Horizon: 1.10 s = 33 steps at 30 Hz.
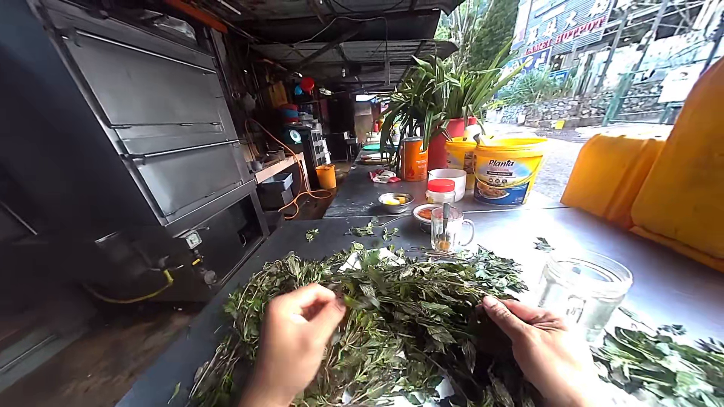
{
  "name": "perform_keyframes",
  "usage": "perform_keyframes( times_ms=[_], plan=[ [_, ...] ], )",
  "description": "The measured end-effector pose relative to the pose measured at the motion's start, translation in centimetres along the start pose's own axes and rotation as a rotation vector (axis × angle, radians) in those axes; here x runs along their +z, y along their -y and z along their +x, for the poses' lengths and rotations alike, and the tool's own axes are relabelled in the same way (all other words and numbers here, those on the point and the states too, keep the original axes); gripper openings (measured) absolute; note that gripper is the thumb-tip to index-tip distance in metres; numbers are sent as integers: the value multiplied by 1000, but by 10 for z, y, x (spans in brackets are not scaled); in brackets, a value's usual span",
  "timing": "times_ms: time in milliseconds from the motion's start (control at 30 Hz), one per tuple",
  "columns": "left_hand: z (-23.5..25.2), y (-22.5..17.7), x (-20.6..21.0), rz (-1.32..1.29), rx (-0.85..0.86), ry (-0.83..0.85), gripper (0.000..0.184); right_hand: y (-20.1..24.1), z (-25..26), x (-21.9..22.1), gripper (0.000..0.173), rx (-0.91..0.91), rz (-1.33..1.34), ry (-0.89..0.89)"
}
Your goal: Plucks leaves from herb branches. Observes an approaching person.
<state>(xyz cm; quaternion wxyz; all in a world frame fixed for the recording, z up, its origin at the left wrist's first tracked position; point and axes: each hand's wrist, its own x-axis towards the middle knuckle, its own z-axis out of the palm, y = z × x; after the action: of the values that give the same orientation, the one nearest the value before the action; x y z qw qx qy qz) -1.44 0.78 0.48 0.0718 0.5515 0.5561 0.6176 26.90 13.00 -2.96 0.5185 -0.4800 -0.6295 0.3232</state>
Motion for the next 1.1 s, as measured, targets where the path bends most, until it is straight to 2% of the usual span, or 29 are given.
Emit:
perform_keyframes(
  times_ms=[100, 233, 467, 567, 633, 700, 767, 833, 933, 1033, 1100],
  plan=[
    [6, -3, -10, -229, -112, -78, 10, -2, 0, 1, 28, -13, -57, 21],
    [7, -4, -16, -383, -228, -63, 13, -3, -2, 1, 23, -64, -213, 42],
    [10, -4, -26, -535, -273, -140, 16, 4, -5, -4, 22, -80, -307, 74],
    [9, -3, -26, -518, -250, -88, 14, 7, -7, -6, 24, -98, -299, 62],
    [6, -1, -28, -427, -172, 125, 14, 10, -9, -7, 23, -111, -298, 44],
    [3, -2, -23, -270, -96, 342, 23, 13, -11, -7, 24, -126, -293, 28],
    [0, -3, -13, -100, -105, 365, 23, 14, -13, -8, 23, -147, -281, 5],
    [-1, 0, -6, 78, -150, 298, 16, 14, -15, -8, 24, -176, -268, -13],
    [0, -1, 0, 511, -249, 289, 16, 13, -15, -6, 25, -254, -252, -60],
    [3, -15, 12, 856, -435, 533, 23, 10, -15, -4, 22, -341, -251, -104],
    [5, -19, 23, 966, -501, 657, 28, 9, -15, -3, 21, -363, -258, -110]
  ],
)
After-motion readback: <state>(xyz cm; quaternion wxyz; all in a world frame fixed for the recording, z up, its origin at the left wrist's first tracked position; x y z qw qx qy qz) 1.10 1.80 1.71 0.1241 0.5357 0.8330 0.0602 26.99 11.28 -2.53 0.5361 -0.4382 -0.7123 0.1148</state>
